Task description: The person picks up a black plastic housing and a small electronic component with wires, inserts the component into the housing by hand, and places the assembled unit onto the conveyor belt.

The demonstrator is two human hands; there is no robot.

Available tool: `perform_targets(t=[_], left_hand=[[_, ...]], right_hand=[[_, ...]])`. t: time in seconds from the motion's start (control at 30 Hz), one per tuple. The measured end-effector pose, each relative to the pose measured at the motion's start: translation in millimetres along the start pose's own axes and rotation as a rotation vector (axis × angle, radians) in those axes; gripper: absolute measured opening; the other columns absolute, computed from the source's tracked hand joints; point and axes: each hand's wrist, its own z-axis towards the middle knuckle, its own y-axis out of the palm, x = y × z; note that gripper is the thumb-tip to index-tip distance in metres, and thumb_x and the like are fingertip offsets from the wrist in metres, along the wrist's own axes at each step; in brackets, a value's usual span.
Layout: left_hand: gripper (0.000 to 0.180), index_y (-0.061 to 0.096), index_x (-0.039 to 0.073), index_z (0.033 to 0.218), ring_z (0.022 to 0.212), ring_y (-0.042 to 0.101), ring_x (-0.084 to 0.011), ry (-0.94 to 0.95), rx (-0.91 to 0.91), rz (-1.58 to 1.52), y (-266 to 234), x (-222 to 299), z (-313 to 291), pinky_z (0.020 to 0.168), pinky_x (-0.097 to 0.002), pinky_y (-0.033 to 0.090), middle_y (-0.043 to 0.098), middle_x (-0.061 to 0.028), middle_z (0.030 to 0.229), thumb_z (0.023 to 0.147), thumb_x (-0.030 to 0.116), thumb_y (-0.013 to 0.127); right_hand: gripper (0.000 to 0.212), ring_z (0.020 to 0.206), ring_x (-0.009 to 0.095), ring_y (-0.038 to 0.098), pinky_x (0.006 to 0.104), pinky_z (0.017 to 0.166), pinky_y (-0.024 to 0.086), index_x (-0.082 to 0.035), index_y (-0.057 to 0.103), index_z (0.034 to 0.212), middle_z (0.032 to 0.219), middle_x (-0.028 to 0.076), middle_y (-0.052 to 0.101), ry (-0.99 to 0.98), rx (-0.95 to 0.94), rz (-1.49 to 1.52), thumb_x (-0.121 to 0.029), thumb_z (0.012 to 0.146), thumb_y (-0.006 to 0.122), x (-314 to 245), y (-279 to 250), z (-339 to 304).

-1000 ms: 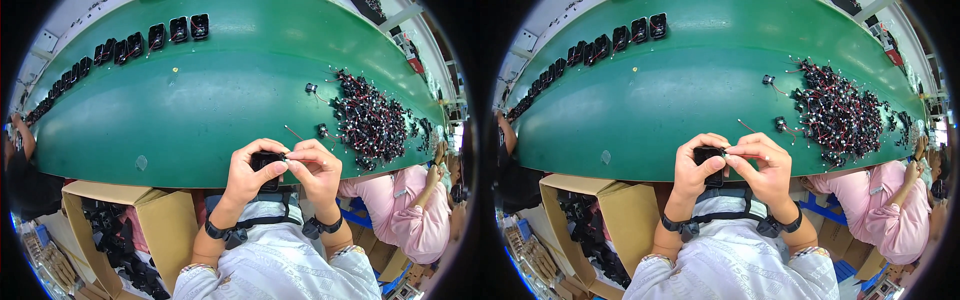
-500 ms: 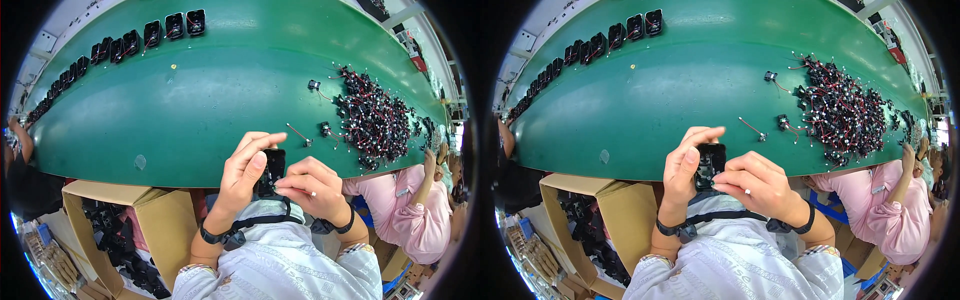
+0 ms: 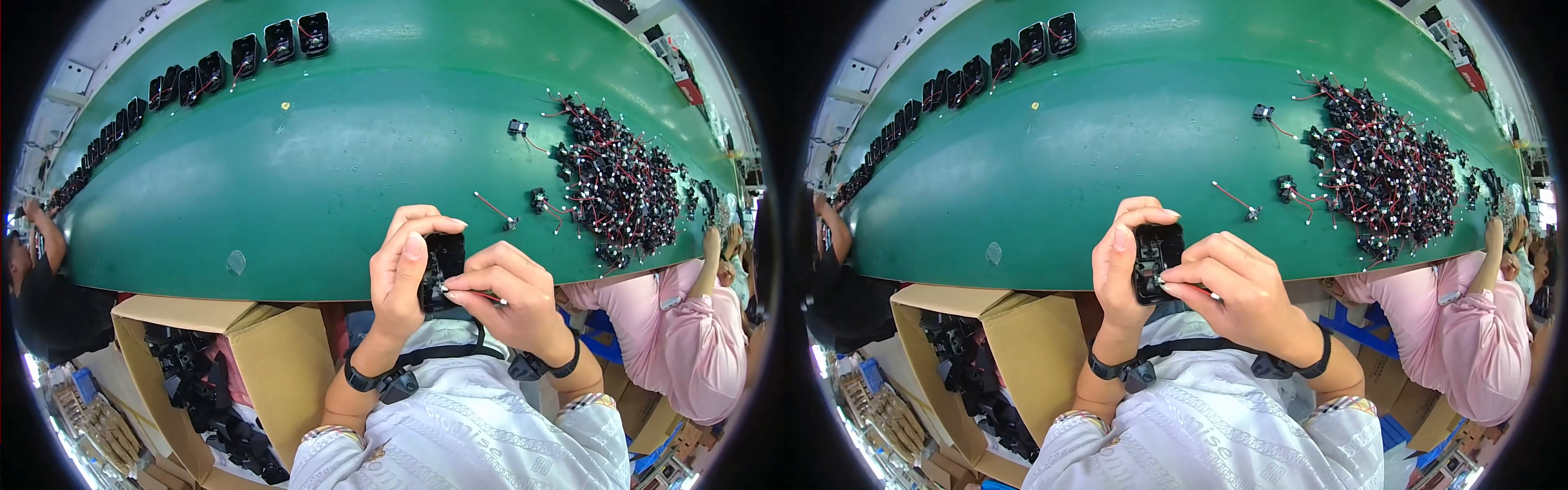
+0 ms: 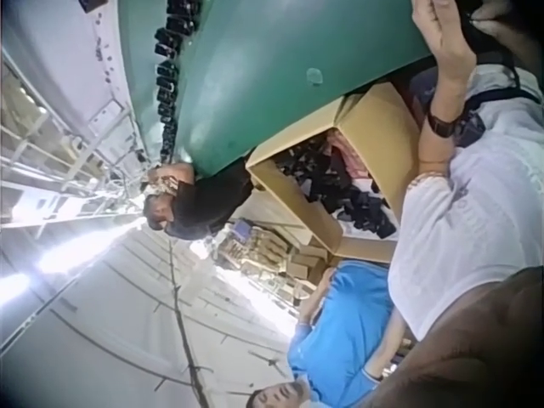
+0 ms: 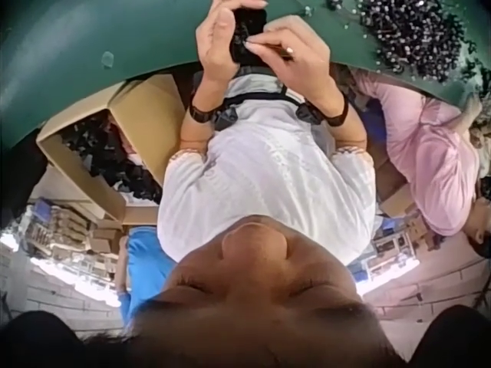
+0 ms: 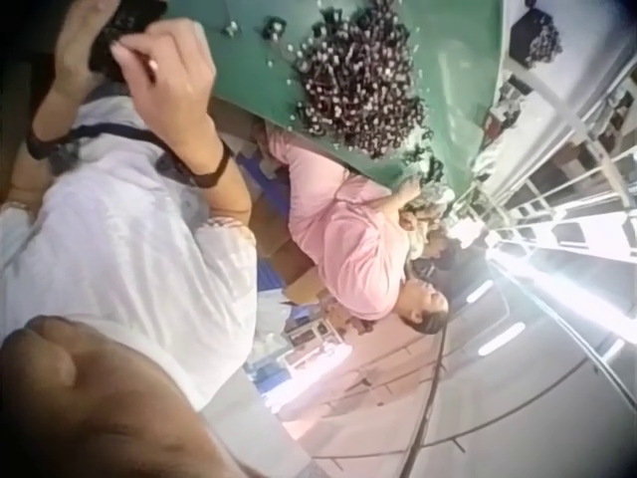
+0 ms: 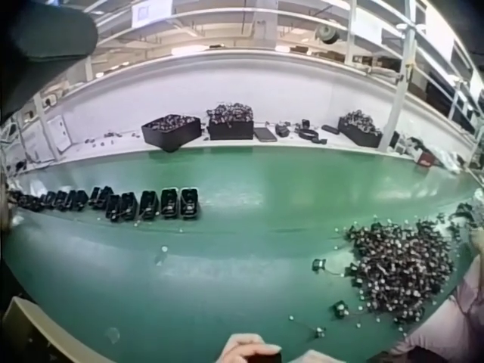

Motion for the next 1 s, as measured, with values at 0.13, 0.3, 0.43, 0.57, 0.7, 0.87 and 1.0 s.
perform_targets(t=[0.13, 0.3, 0.43, 0.57, 0.7, 0.87, 1.0], left_hand=[[0.051, 0.069, -0.006, 0.109, 0.098, 0.056, -0.0203, 0.097, 0.044, 0.091, -1.7, 0.8, 1.1, 0.086, -0.0325, 0.047, 0.057, -0.0154, 0.109, 0.108, 0.037, 0.042], [0.049, 0.069, 0.001, 0.113, 0.091, 0.060, -0.0258, 0.545, 0.189, 0.434, -2.6, -0.2, -2.5, 0.076, -0.0370, 0.052, 0.055, -0.0175, 0.112, 0.108, 0.044, 0.045], [0.049, 0.067, 0.007, 0.115, 0.088, 0.062, -0.0273, 0.751, 0.171, 0.476, -0.6, -5.8, -7.2, 0.073, -0.0374, 0.057, 0.051, -0.0148, 0.114, 0.106, 0.051, 0.048], [0.044, 0.067, 0.009, 0.116, 0.088, 0.061, -0.0271, 0.779, 0.076, 0.545, -7.6, -6.1, -8.4, 0.073, -0.0372, 0.056, 0.051, -0.0143, 0.114, 0.106, 0.048, 0.050], [0.042, 0.068, 0.009, 0.116, 0.088, 0.061, -0.0272, 0.802, 0.102, 0.561, 3.0, -8.7, -8.3, 0.073, -0.0364, 0.056, 0.052, -0.0141, 0.113, 0.106, 0.046, 0.051], [0.043, 0.068, 0.002, 0.105, 0.088, 0.060, -0.0263, 0.661, 0.240, 0.431, 12.6, -11.9, -4.6, 0.074, -0.0375, 0.054, 0.057, -0.0174, 0.109, 0.110, 0.034, 0.040], [0.048, 0.068, -0.001, 0.101, 0.089, 0.061, -0.0246, 0.492, 0.157, 0.212, 17.4, -6.9, -0.9, 0.078, -0.0357, 0.052, 0.060, -0.0200, 0.106, 0.110, 0.035, 0.038]], right_hand=[[0.016, 0.069, 0.017, 0.061, 0.0278, 0.058, 0.047, -0.002, 0.072, 0.086, 0.081, 0.008, 0.065, 0.009, -0.048, 0.030, 0.000, 0.075, 0.083, 0.1, -13.8, 3.2], [0.011, 0.067, 0.008, 0.054, 0.0238, 0.057, 0.041, 0.000, 0.065, 0.078, 0.079, 0.005, 0.063, 0.470, -0.142, 0.413, 0.001, 0.084, 0.074, -12.6, -18.6, 2.1], [0.017, 0.070, 0.002, 0.054, 0.0209, 0.060, 0.043, -0.001, 0.064, 0.075, 0.079, -0.001, 0.065, 0.827, -0.126, 0.950, 0.000, 0.091, 0.072, -10.9, -4.3, 0.0], [0.015, 0.074, 0.002, 0.057, 0.0213, 0.065, 0.047, -0.002, 0.064, 0.079, 0.082, -0.002, 0.066, 0.926, -0.200, 0.993, -0.002, 0.093, 0.070, -8.3, -1.8, -4.4], [0.012, 0.075, 0.004, 0.053, 0.0228, 0.067, 0.043, -0.005, 0.062, 0.084, 0.084, -0.003, 0.061, 0.941, -0.076, 1.016, -0.002, 0.095, 0.066, -15.7, 16.5, -15.5], [0.013, 0.076, 0.004, 0.056, 0.0219, 0.067, 0.046, -0.004, 0.064, 0.085, 0.082, -0.002, 0.064, 0.915, -0.028, 1.040, -0.008, 0.094, 0.073, -9.2, 21.1, -14.6], [0.020, 0.076, 0.005, 0.058, 0.0225, 0.070, 0.049, -0.007, 0.060, 0.085, 0.084, -0.001, 0.062, 0.937, -0.179, 0.865, -0.008, 0.087, 0.080, 11.6, 8.8, -4.3]])
